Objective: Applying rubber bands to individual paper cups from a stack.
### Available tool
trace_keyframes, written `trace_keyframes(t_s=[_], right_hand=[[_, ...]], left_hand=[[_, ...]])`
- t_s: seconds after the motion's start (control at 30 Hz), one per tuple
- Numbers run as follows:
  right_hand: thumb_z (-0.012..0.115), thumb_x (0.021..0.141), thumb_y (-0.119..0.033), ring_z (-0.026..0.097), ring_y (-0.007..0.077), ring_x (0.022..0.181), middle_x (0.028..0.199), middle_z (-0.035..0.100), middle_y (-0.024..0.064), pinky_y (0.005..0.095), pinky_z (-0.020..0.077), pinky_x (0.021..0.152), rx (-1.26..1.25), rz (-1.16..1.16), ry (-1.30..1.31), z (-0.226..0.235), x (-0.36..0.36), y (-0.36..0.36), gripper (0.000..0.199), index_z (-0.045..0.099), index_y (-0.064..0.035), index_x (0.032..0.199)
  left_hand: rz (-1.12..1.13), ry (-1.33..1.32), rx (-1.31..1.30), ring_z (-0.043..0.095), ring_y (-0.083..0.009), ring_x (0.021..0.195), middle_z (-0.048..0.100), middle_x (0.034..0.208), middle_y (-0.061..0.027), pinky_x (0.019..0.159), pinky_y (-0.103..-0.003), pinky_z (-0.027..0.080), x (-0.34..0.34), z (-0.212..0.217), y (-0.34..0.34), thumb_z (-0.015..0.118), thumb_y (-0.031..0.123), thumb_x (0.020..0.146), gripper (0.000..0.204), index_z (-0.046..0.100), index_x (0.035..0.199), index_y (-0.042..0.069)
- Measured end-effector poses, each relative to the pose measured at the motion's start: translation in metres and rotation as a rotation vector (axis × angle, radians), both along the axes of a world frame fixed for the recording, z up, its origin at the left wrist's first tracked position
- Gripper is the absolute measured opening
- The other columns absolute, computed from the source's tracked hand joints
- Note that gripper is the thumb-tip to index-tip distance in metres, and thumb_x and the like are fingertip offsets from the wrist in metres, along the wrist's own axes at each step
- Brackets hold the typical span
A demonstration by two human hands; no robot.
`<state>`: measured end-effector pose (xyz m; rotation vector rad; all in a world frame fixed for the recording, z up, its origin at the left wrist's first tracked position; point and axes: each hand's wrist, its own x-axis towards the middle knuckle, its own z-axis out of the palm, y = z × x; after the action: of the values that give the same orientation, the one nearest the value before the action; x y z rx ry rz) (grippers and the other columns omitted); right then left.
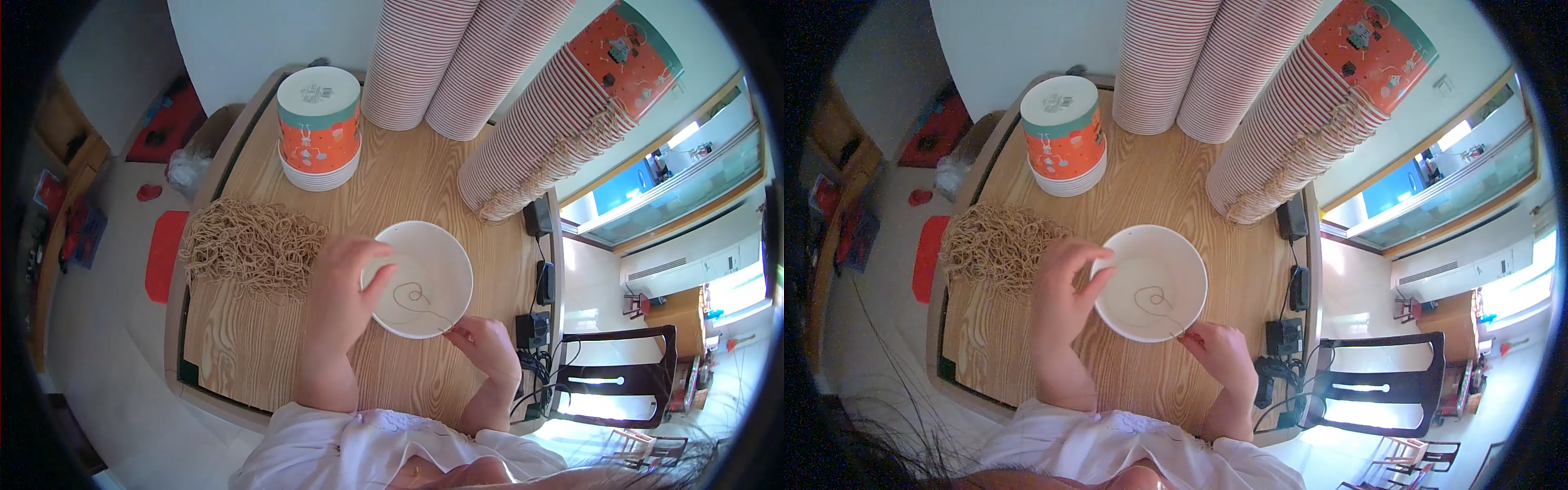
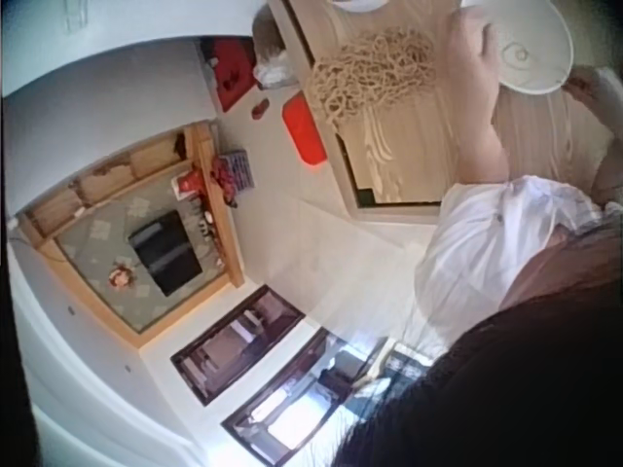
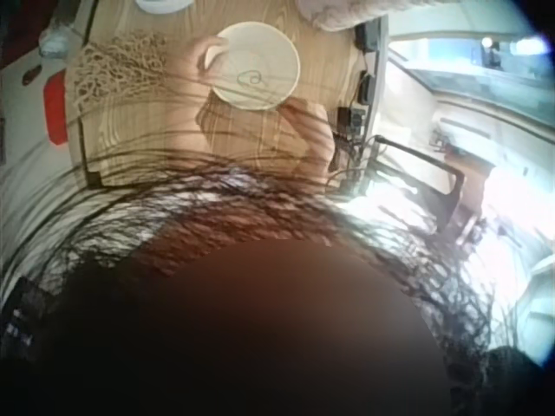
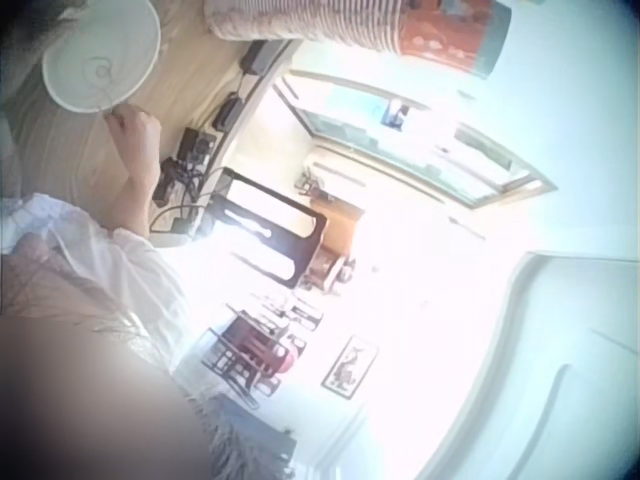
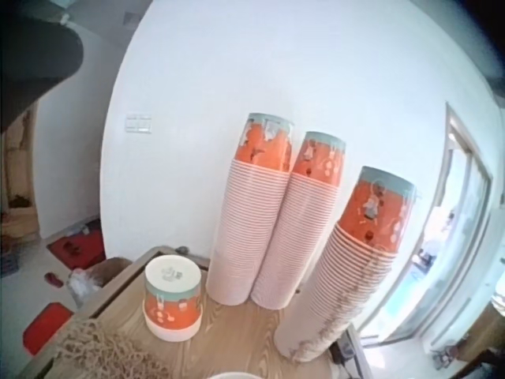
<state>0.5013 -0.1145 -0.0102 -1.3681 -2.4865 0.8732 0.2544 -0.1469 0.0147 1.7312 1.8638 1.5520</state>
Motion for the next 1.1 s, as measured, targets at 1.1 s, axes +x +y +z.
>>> trace_keyframes(t_s=[1.1], right_hand=[[0.064, 0.084, -0.005, 0.056, 0.0069, 0.066, 0.069, 0.06, 0.0012, 0.0216, 0.0448, 0.06, -0.056, -0.267, 0.376, 0.018, 0.006, 0.034, 0.014, 0.065, -0.0014, 0.098]], left_hand=[[-0.805, 0.629, -0.601, 0.063, -0.0296, 0.079, 0.065, 0.086, -0.0114, 0.072, -0.043, 0.051, 0.019, -0.019, 0.0, 0.063, 0.014, 0.074, 0.015, 0.068, 0.086, 0.007]])
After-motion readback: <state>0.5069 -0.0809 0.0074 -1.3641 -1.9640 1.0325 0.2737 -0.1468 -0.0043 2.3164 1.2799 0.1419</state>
